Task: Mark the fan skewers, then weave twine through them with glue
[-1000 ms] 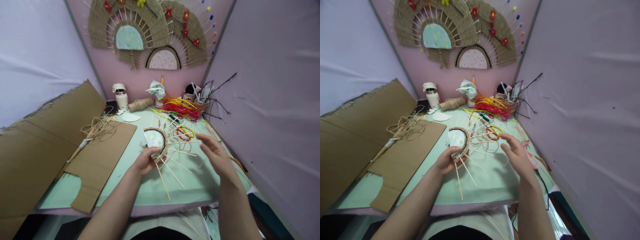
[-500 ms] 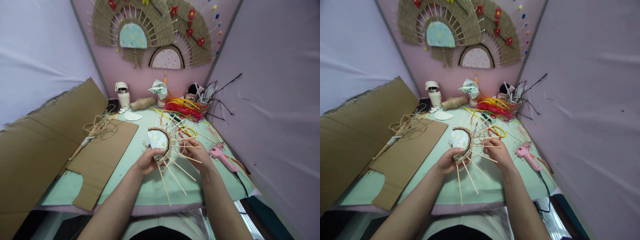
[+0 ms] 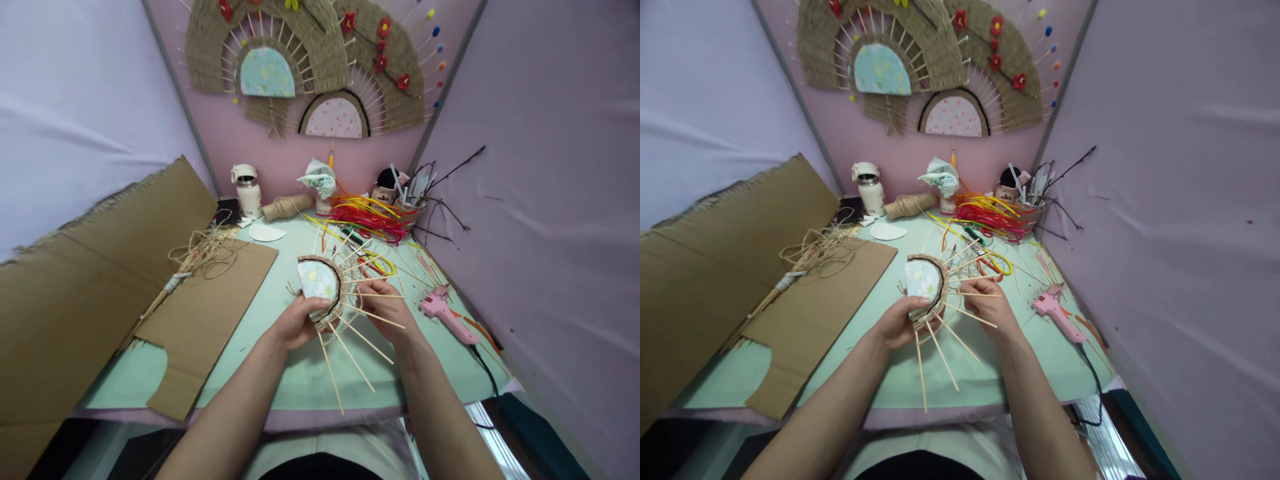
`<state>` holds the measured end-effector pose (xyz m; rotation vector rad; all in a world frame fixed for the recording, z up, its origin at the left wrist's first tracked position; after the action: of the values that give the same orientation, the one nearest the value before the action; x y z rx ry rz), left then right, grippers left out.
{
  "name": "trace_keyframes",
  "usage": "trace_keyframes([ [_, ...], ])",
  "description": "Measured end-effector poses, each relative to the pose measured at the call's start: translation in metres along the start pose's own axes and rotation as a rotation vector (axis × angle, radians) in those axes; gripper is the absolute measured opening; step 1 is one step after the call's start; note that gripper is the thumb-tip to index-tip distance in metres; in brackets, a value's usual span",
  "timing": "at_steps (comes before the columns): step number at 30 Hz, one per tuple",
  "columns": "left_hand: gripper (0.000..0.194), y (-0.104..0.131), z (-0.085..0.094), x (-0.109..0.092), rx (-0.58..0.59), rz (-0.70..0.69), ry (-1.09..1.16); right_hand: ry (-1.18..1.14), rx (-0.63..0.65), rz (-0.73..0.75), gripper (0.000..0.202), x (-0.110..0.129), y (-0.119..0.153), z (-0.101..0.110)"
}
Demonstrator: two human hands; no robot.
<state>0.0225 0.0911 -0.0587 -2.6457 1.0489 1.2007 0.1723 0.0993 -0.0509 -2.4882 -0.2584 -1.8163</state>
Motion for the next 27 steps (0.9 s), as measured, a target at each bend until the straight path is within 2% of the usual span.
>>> trace_keyframes([
  [17, 0.044, -0.002, 0.002, 0.002, 0.014, 0.012, 0.011, -0.069, -0.017, 0.013, 0.031, -0.013, -0.005, 0.008],
  [27, 0.040, -0.003, 0.001, 0.002, 0.034, 0.009, 0.015, -0.257, 0.060, 0.055, 0.036, -0.003, -0.002, 0.004],
])
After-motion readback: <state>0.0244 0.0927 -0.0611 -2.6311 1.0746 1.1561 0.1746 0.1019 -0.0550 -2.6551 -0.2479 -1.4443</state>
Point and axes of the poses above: each hand's wrist, its own y-axis away from the middle knuckle, its own z-axis out of the back of the hand, x = y × z, the point moved 6 cm from there along -y, towards the middle knuckle, and after that the axes turned 10 degrees about x, right-handed, at the moved point
